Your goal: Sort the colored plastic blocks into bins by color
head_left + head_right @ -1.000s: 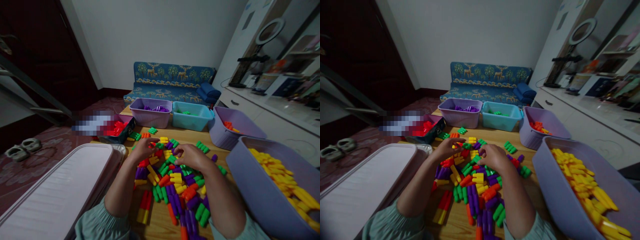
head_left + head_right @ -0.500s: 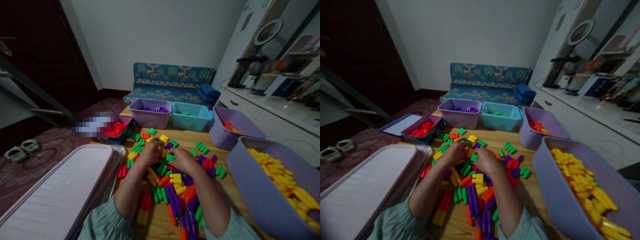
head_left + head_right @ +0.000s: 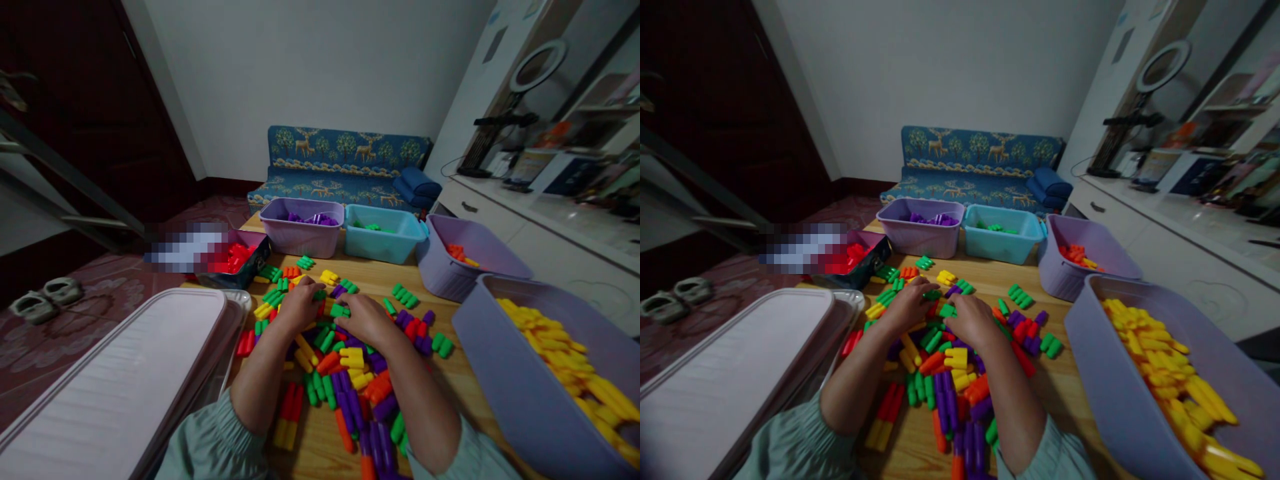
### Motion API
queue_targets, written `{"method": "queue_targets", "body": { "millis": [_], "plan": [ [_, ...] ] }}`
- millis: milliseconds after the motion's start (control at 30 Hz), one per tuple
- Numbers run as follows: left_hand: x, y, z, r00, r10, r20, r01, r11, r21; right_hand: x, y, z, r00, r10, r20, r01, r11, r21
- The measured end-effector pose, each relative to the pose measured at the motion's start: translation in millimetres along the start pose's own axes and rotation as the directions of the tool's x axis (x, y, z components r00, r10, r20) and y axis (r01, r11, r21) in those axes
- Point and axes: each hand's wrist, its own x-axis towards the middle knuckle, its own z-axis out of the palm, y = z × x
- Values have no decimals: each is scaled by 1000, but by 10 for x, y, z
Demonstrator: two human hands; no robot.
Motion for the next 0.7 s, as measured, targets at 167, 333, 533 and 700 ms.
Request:
{"method": "queue_targets", "body": {
  "millis": [167,333,533,700],
  "plan": [
    [-23,38,-31,1000,-16,0,16,998,59,-6,4,10,1000,-9,-1,9,1000,19],
    [-11,51,-32,997,-45,-57,47,998,41,15,-3,6,1000,10,-12,-10,1000,27],
    [31,-4,13,990,-68,-125,72,997,33,78,-7,44,991,32,-129,-10,986,168],
    [49,-19,34,986,27,-163,-44,994,-101,126,-60,143,976,55,-210,13,951,310]
  ]
}}
